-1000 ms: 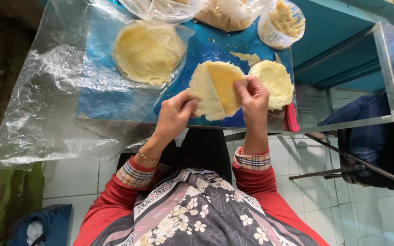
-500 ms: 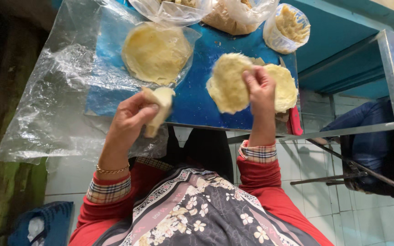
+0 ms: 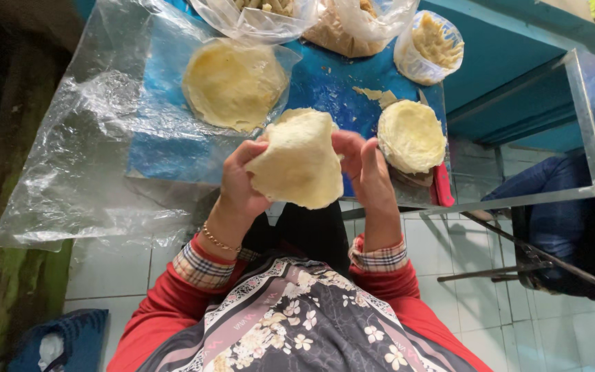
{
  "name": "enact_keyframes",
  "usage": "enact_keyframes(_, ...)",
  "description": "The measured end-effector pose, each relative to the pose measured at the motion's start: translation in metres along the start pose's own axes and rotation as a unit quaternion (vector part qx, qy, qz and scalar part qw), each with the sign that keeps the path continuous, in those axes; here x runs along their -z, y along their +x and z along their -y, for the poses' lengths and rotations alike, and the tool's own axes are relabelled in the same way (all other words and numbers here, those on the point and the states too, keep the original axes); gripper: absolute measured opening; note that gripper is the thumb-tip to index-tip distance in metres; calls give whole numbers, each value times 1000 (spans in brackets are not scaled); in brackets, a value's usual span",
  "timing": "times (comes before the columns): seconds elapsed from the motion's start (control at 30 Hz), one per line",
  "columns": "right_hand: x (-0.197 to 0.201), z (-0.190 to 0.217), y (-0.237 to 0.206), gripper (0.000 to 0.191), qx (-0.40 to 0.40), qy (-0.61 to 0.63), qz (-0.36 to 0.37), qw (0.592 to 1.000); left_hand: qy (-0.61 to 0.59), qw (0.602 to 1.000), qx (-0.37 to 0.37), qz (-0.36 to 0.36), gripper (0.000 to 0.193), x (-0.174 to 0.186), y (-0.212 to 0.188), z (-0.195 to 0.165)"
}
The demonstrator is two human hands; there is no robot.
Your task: The person sits at a work table and lines round baking molds with thin pastry sheets, pressing the dough into each mold and pinching off the overhanging edges by hand. They stack the lined molds on the table and use a knife to trim excess dough from a mold.
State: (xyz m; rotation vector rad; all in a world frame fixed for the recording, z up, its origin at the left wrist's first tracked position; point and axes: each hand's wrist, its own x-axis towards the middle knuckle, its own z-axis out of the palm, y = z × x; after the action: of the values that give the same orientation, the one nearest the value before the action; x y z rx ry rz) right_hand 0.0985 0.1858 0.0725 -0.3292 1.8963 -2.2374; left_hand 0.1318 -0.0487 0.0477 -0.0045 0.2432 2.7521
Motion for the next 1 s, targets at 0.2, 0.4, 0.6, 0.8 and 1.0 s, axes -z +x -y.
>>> enact_keyframes(0.2,16,-4,-17,25,38,142,-53,988,215,976,-40,1,30,15,22,22)
enact_keyframes(0.4,29,10,-21,25,52,133,-61,988,341,933,-117,22,19,25,28,41)
enact_keyframes(0.6,37,18,-18,20,68,61,-60,994,335,936,-104,28,16,22,29,40)
enact_keyframes(0.8,27,21,-19,13,124,-37,-117,985,405,897,-177,-19,30,25,33,45)
enact_keyframes(1.0,0,42,-8,15,330,-453,-117,820,295,948,-117,9,53,24,43,64)
